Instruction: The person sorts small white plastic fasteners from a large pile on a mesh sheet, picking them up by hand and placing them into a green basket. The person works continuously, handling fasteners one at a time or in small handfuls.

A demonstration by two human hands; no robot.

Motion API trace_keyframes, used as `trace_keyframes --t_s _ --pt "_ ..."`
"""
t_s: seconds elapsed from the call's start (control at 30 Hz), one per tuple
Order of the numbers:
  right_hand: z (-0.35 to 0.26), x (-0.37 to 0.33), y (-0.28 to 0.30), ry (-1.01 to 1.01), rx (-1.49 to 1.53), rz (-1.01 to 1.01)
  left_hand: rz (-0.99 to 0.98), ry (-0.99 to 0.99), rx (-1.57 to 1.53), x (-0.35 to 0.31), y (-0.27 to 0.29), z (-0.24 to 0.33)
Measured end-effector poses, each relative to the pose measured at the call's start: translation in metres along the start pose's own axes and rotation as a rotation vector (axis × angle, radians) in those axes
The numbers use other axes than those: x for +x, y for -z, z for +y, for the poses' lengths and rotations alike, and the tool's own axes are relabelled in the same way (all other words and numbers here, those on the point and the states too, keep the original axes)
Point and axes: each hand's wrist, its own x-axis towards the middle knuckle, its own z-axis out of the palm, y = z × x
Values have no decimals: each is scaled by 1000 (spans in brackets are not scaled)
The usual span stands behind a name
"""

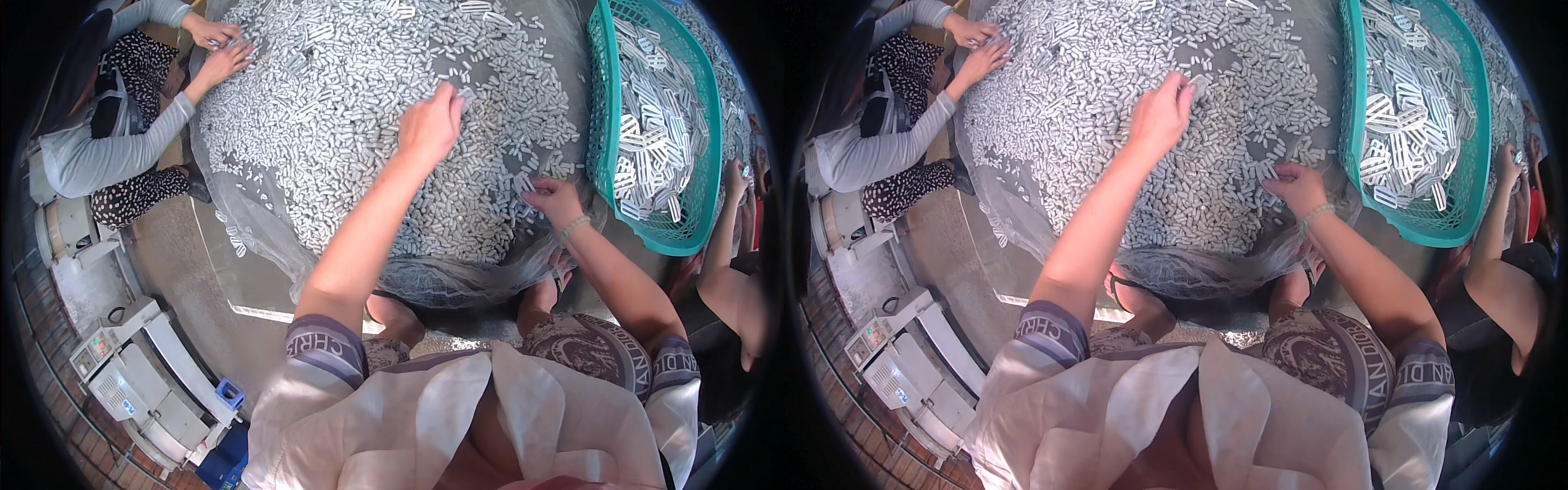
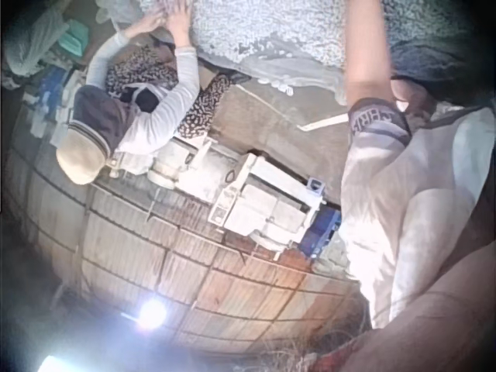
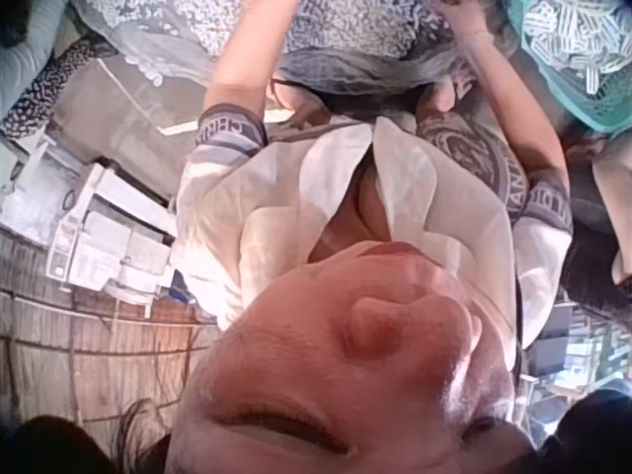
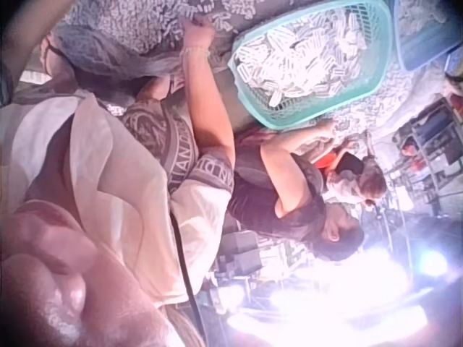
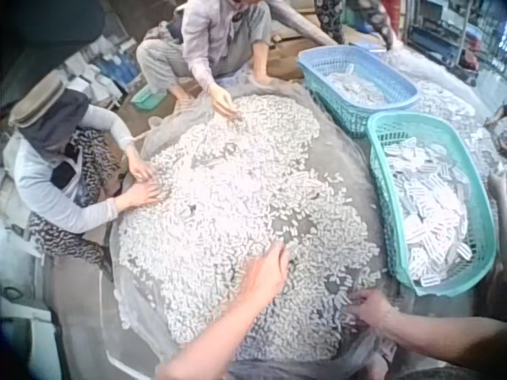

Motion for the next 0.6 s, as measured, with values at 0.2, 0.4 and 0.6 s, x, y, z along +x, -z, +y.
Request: trace_keyframes --t_s 0.2,0.4,0.6 --pt "-15 18 -11 -109 125 86 -348 276 -648 -36 -65 16" --pt "1 26 -11 43 -146 61 -317 247 -415 -44 -103 20" --pt "26 43 -7 285 -459 123 -231 245 -300 -45 -115 24"
